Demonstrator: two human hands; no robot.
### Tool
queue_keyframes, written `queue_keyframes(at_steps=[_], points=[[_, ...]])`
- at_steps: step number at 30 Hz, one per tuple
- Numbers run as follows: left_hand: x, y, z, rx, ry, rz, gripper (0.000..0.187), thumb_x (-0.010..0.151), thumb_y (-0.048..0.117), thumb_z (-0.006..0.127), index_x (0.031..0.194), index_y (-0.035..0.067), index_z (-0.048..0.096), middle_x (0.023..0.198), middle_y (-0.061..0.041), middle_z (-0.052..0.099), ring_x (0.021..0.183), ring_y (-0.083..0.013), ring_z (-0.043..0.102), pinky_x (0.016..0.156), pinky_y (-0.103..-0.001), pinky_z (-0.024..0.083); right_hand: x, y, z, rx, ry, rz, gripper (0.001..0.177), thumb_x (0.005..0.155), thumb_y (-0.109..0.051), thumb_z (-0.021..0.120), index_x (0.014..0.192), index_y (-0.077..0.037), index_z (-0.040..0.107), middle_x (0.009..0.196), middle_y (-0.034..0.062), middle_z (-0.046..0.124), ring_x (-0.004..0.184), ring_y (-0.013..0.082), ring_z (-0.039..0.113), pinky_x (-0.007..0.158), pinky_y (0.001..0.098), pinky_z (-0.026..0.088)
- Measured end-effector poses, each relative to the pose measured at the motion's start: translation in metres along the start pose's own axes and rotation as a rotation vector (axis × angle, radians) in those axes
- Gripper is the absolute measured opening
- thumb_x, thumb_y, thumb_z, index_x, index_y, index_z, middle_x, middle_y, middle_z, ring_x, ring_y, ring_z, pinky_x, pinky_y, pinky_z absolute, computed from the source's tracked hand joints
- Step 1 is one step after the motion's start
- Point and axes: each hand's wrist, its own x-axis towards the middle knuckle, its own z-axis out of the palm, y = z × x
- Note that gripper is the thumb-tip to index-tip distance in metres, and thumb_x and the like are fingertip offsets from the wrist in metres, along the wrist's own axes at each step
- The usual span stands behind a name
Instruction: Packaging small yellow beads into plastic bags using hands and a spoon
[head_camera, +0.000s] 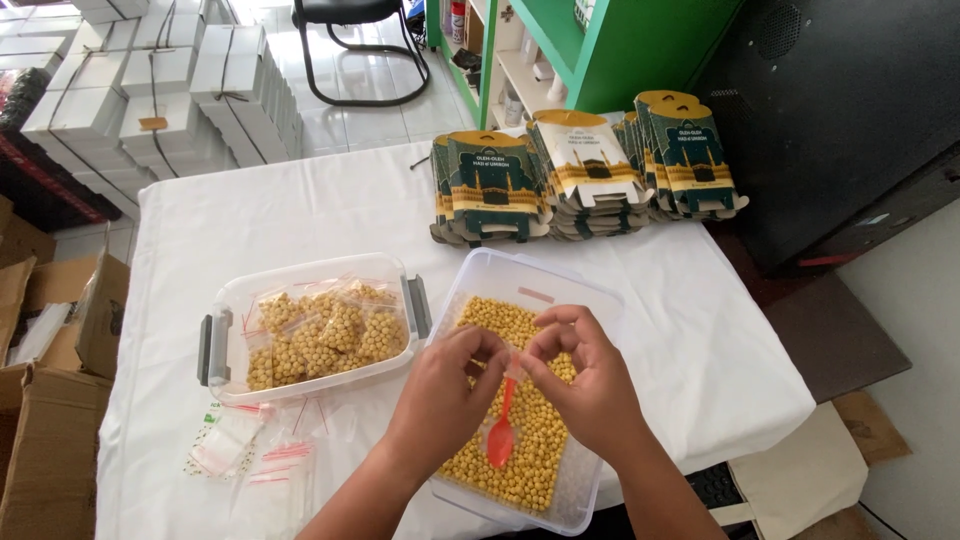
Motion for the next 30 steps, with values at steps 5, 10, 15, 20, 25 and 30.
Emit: queue_keyframes(at_steps=[5,10,15,20,25,30], points=[[0.000,-0.003,0.003,-0.023,0.019,0.074,0.011,0.092,0.010,0.063,0.083,0.008,0.068,0.079,-0.002,0.070,0.069,-0.0150,0.066,0.064,-0.029,0.059,0.001,0.007,0.002,-0.153,0.033,-0.177,0.014,0.088,-0.017,0.070,0.101,-0.013,0.066,0.077,-0.0012,0.067,0.074,0.0113,0.064,0.073,0.0287,0.054],[0.000,-0.003,0.005,-0.025,-0.029,0.113,0.007,0.091,0.009,0.065,0.087,0.008,0.071,0.090,-0.002,0.071,0.075,-0.0157,0.069,0.067,-0.028,0.060,0.005,0.016,0.007,-0.394,-0.091,-0.284,0.030,0.097,-0.042,0.058,0.086,-0.015,0.067,0.079,-0.0026,0.064,0.078,0.0144,0.057,0.072,0.0303,0.046],[-0.001,-0.003,0.008,0.063,0.046,0.272,0.010,0.095,0.015,0.065,0.096,0.006,0.068,0.092,-0.004,0.066,0.075,-0.0169,0.064,0.064,-0.030,0.056,0.005,0.021,0.004,-0.366,-0.118,-0.274,0.037,0.103,-0.038,0.048,0.079,-0.013,0.061,0.070,-0.0017,0.059,0.068,0.0138,0.054,0.066,0.0313,0.045],[-0.001,-0.002,0.002,0.376,0.070,0.541,0.033,0.089,0.011,0.069,0.121,0.009,0.068,0.122,-0.008,0.068,0.104,-0.0216,0.064,0.078,-0.035,0.060,0.007,0.017,0.004,-0.303,-0.135,-0.104,0.028,0.101,-0.031,0.053,0.084,-0.012,0.064,0.071,-0.0002,0.060,0.065,0.0128,0.053,0.062,0.0307,0.044],[0.005,-0.017,-0.005,0.639,0.036,0.713,0.044,0.084,0.023,0.082,0.124,0.011,0.066,0.117,-0.005,0.072,0.107,-0.0224,0.063,0.084,-0.037,0.054,0.010,0.012,0.004,-0.286,-0.164,-0.061,0.026,0.098,-0.031,0.062,0.081,-0.013,0.067,0.067,-0.0016,0.058,0.062,0.0114,0.050,0.058,0.0301,0.040],[0.001,-0.018,0.001,0.597,0.097,0.749,0.040,0.086,0.028,0.082,0.115,0.005,0.068,0.111,-0.009,0.074,0.104,-0.0221,0.065,0.084,-0.035,0.057,0.008,0.013,0.004,-0.196,-0.140,-0.033,0.028,0.095,-0.024,0.069,0.071,-0.012,0.060,0.063,-0.0018,0.053,0.060,0.0109,0.047,0.054,0.0281,0.040]])
